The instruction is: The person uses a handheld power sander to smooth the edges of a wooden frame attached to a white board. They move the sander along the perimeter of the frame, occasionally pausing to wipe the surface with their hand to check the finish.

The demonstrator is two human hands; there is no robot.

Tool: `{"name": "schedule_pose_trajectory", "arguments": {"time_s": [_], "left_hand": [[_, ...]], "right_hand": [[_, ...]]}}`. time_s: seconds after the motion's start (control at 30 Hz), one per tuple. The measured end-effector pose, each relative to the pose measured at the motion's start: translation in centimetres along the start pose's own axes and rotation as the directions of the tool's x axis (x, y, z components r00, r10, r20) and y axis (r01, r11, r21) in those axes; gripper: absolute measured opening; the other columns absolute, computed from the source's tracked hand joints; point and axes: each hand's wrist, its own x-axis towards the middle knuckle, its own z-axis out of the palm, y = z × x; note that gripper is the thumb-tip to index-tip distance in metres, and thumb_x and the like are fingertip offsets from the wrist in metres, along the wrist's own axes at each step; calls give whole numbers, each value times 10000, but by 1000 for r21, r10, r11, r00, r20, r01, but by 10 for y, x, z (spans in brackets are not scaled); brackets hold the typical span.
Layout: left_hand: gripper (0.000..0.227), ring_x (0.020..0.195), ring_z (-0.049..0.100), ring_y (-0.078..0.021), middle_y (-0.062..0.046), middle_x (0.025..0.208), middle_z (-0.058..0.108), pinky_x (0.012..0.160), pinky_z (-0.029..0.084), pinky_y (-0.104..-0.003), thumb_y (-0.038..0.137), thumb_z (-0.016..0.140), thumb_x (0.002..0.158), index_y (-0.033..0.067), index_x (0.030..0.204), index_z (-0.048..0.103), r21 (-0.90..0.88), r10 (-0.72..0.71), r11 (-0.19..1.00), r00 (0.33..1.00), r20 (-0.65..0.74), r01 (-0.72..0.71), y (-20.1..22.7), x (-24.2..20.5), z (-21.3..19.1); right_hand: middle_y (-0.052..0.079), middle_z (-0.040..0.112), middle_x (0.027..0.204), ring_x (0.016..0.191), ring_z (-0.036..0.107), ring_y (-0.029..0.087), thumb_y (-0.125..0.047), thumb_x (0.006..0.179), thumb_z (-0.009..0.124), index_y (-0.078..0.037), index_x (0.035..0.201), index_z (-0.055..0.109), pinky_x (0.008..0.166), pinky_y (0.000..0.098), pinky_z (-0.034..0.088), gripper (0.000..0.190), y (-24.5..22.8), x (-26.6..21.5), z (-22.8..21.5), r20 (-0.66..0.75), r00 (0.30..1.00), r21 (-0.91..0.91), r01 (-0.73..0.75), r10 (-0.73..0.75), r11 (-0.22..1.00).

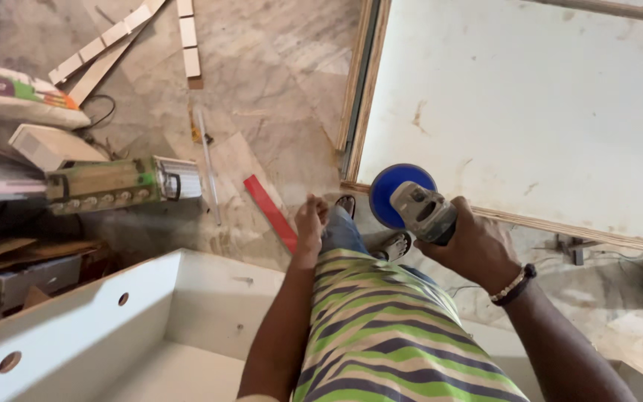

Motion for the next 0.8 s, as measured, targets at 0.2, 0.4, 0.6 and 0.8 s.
{"name": "schedule_pose_trajectory", "arguments": {"time_s": [0.2,0.4,0.6,0.8], "left_hand": [[483,747,603,-233,-176,895,702,678,482,-350,437,610,1049,-40,1029,677,510,143,829,968,206,-231,-6,-23,-46],[546,960,719,-391,-226,984,735,832,550,-463,541,662,894,11,1012,710,938,-7,227,962,272,-263,48,6,-99],[520,979,748,-369,-217,992,768,885,565,-447,515,667,869,16,1003,731,947,-135,193,950,283,-255,113,61,-162],[532,1103,656,-426,-247,1129,710,951,514,-493,504,636,909,18,1118,691,970,-105,-84,971,217,-226,186,123,-186]], "right_hand": [[160,758,863,776,751,369,-586,677,815,-116,1244,556,692,489,598,781,-23,-6,7,-6,1000,21,21,-21,1000],[166,762,846,771,757,362,-594,674,826,-94,1227,563,714,479,601,791,-63,-10,20,-9,993,52,-115,115,992],[173,756,834,732,760,355,-580,648,854,-83,1213,565,694,472,605,806,-100,-18,40,-29,968,139,-243,249,960],[185,755,848,745,765,351,-542,661,857,-64,1206,573,696,477,612,779,-126,-21,40,-38,910,230,-394,412,890]]}}
